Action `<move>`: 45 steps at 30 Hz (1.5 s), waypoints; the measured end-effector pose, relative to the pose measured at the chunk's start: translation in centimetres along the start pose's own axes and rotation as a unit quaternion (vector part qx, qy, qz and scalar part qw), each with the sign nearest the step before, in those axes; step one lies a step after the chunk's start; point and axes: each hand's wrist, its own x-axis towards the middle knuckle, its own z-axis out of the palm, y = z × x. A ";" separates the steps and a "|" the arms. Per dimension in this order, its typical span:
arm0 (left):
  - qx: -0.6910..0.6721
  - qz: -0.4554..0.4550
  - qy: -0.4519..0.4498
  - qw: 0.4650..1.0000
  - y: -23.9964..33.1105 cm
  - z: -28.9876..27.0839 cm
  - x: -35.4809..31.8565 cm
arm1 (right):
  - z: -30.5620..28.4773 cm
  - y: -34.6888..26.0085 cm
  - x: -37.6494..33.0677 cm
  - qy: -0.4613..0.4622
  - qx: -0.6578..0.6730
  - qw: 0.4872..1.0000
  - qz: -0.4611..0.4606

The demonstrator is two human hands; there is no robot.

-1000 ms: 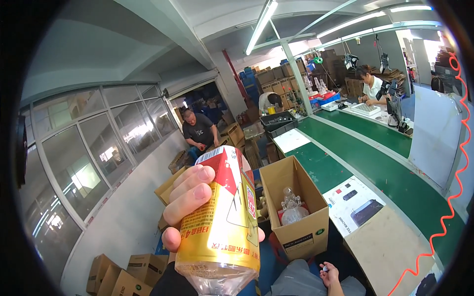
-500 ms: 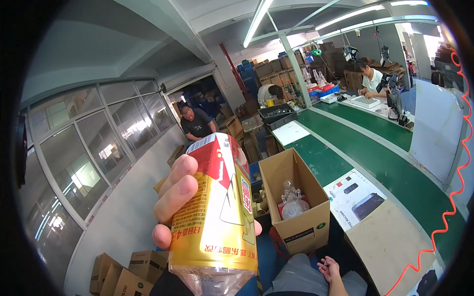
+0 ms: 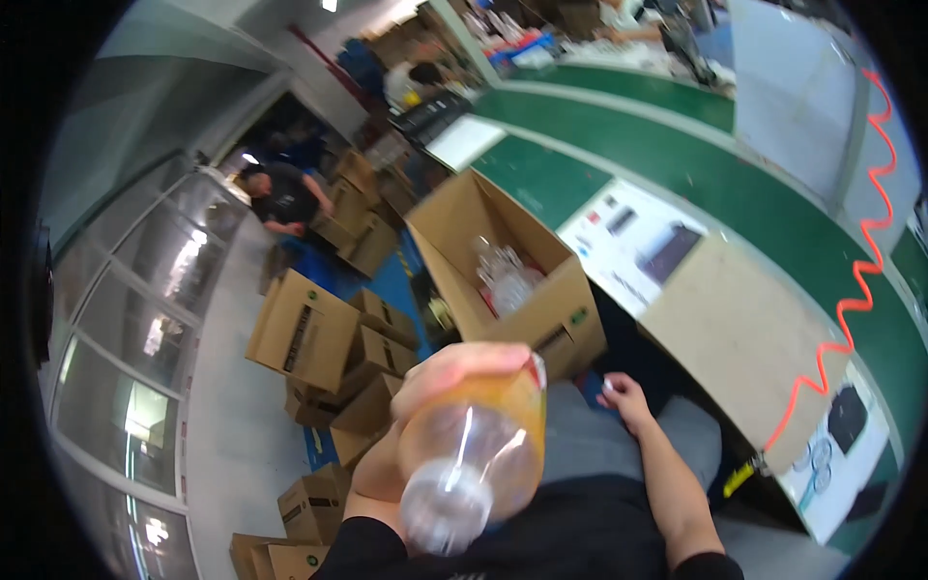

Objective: Unpacking items from boxes and using an air nozzle to clean components at a factory workstation.

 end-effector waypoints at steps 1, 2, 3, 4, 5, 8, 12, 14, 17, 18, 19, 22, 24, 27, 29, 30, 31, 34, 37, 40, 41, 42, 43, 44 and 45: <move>-0.058 -0.080 0.004 0.995 -1.2 1.9 -2.3 | 0.4 -0.7 0.0 -0.017 0.060 0.998 0.030; -0.048 -0.095 0.003 0.994 -2.8 4.2 -3.7 | -0.8 0.3 0.7 -0.016 0.143 0.987 0.071; -0.008 -0.120 0.007 0.993 -4.5 5.4 -6.5 | 1.8 -3.1 -0.8 -0.030 -0.070 0.996 -0.036; -0.045 -0.214 0.017 0.976 -6.5 8.1 -10.0 | 1.6 -3.4 -1.2 -0.002 -0.076 0.996 -0.056; -0.027 -0.285 -0.002 0.958 -7.9 10.4 -13.0 | 1.2 -4.3 -1.4 0.036 -0.099 0.994 -0.037; -0.072 -0.421 0.037 0.903 -10.0 16.4 -20.8 | -0.2 -7.8 -3.3 0.030 0.006 0.998 -0.054; -0.038 -0.435 -0.021 0.899 -10.4 20.1 -24.7 | -1.3 -12.3 -8.1 0.006 -0.016 0.997 -0.077; -0.049 -0.411 -0.092 0.906 -10.3 20.3 -24.4 | -1.5 -13.6 -10.6 -0.039 -0.135 0.986 -0.088; -0.049 -0.374 -0.138 0.916 -10.0 20.9 -23.8 | -0.8 -14.9 -13.2 -0.013 -0.359 0.914 -0.186; -0.051 -0.370 -0.143 0.917 -10.0 20.8 -23.8 | -0.6 -15.1 -13.6 -0.005 -0.375 0.908 -0.190; -0.063 -0.366 -0.143 0.918 -10.1 20.8 -23.9 | -0.5 -15.2 -14.2 0.009 -0.373 0.913 -0.167; -0.039 -0.366 -0.138 0.919 -10.3 20.0 -24.1 | -0.8 -15.1 -14.4 0.004 -0.354 0.919 -0.174; -0.040 -0.363 -0.142 0.920 -10.0 20.1 -23.9 | -0.9 -15.1 -14.8 -0.016 -0.398 0.900 -0.175; -0.040 -0.368 -0.151 0.917 -10.0 20.3 -24.0 | -1.0 -14.7 -15.1 -0.014 -0.439 0.880 -0.182; -0.052 -0.358 -0.158 0.919 -10.3 20.3 -24.3 | -0.9 -14.8 -15.1 -0.029 -0.439 0.880 -0.180; -0.039 -0.344 -0.146 0.927 -10.5 20.3 -24.1 | -0.9 -14.9 -15.0 -0.031 -0.436 0.881 -0.181; -0.034 -0.349 -0.146 0.925 -10.4 20.1 -24.1 | -0.9 -14.9 -14.9 -0.033 -0.432 0.883 -0.181; -0.033 -0.368 -0.156 0.916 -10.0 19.9 -24.1 | -0.6 -14.3 -14.7 -0.030 -0.453 0.869 -0.196; -0.038 -0.365 -0.141 0.919 -10.5 20.1 -24.3 | -0.2 -14.0 -14.7 -0.018 -0.484 0.846 -0.223; -0.043 -0.370 -0.155 0.915 -10.5 20.2 -24.4 | -0.3 -13.8 -14.7 -0.010 -0.535 0.808 -0.245; -0.050 -0.369 -0.159 0.914 -10.5 20.1 -24.3 | -0.4 -13.8 -14.6 -0.010 -0.531 0.811 -0.246; -0.062 -0.371 -0.165 0.912 -10.5 20.1 -24.4 | -0.6 -13.9 -14.6 -0.001 -0.554 0.809 -0.194; -0.060 -0.372 -0.168 0.911 -10.5 20.0 -24.4 | -0.7 -13.9 -14.7 0.009 -0.576 0.805 -0.142; -0.055 -0.362 -0.183 0.912 -10.4 19.9 -24.4 | -0.9 -13.2 -14.4 0.021 -0.574 0.807 -0.135; -0.049 -0.350 -0.197 0.914 -10.4 19.8 -24.4 | -0.7 -13.2 -14.3 0.021 -0.571 0.809 -0.138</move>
